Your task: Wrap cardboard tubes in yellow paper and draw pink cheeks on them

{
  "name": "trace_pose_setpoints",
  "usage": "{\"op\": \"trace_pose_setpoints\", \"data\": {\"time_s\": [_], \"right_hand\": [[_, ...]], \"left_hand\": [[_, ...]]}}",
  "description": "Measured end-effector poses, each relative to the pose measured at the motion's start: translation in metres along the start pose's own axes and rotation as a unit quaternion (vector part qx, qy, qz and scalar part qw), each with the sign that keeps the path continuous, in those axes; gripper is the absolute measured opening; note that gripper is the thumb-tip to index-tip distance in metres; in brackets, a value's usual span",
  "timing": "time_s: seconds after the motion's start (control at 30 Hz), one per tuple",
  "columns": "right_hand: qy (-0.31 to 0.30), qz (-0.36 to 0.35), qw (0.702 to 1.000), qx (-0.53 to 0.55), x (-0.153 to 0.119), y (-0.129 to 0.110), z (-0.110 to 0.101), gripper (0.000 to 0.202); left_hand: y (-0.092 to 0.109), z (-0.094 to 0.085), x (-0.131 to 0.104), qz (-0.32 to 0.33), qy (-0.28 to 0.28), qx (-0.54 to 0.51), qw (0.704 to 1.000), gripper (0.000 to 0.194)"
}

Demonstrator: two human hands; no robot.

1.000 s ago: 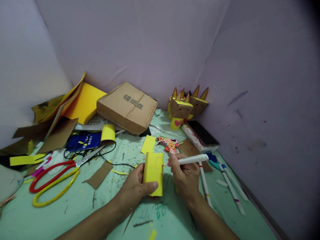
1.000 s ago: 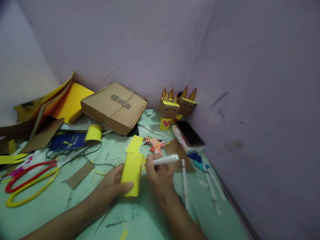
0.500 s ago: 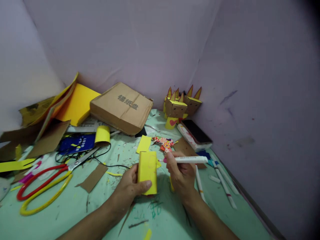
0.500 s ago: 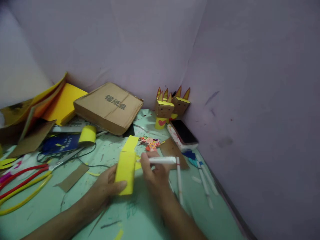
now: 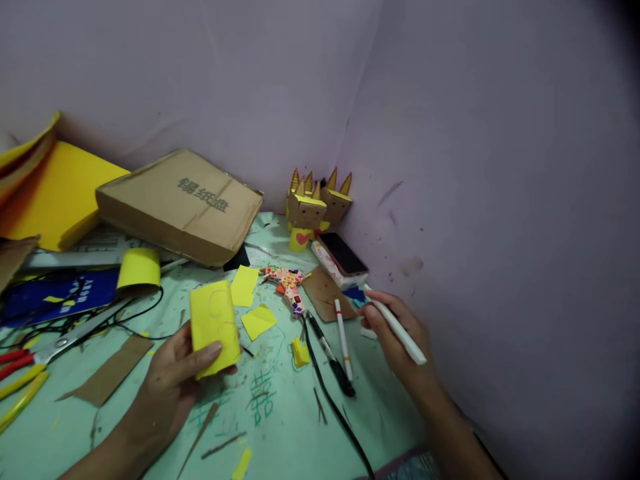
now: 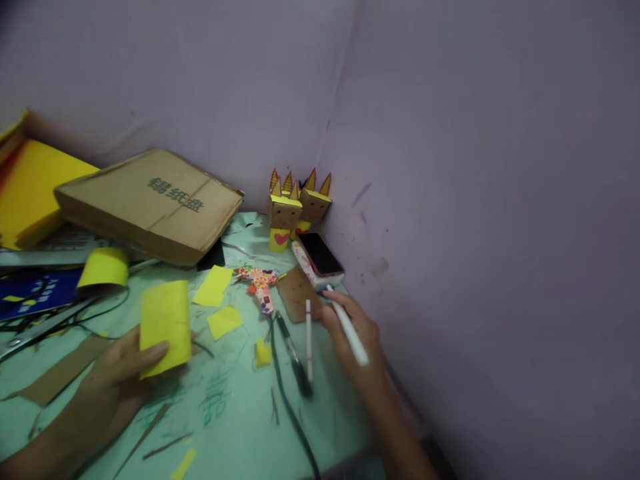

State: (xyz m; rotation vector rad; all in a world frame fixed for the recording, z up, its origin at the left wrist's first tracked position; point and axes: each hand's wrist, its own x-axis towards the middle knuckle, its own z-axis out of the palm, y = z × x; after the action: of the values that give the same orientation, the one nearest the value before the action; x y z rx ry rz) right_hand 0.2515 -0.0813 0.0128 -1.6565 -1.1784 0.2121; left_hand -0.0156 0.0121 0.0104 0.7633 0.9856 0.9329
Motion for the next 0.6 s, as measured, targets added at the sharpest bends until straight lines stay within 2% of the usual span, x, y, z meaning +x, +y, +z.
{"op": "trace_pose_setpoints", "data": {"time_s": [0.1,0.2,0.4,0.5,0.57,0.6], "right_hand": [[-0.031,-0.014,0.996,-0.081,-0.01,0.025,-0.021,0.033],[-0.02,-0.014,0.989,-0.144,-0.019,0.037,-0.033,0.033],[-0.048,-0.016,0.981,-0.187,-0.019,0.05,-0.034,0.028],[-0.028,0.032,0.992,-0.117,-0.014,0.038,-0.024,0.024],[-0.001,0.058,0.998,-0.03,-0.008,0.015,-0.01,0.025],[-0.01,0.068,0.997,0.028,-0.004,0.0,-0.001,0.024]], "left_hand": [[0.003,-0.006,0.004,0.027,0.039,-0.015,0.999,0.045],[0.004,-0.011,0.009,0.036,0.052,-0.018,0.998,0.046],[0.007,-0.01,0.01,0.016,0.039,-0.021,0.999,0.039],[0.005,-0.006,0.003,-0.012,0.027,-0.006,1.0,0.04],[0.001,-0.002,-0.004,-0.054,-0.007,0.004,0.998,0.037],[-0.002,0.0,-0.008,-0.085,-0.034,0.004,0.996,0.034]]}}
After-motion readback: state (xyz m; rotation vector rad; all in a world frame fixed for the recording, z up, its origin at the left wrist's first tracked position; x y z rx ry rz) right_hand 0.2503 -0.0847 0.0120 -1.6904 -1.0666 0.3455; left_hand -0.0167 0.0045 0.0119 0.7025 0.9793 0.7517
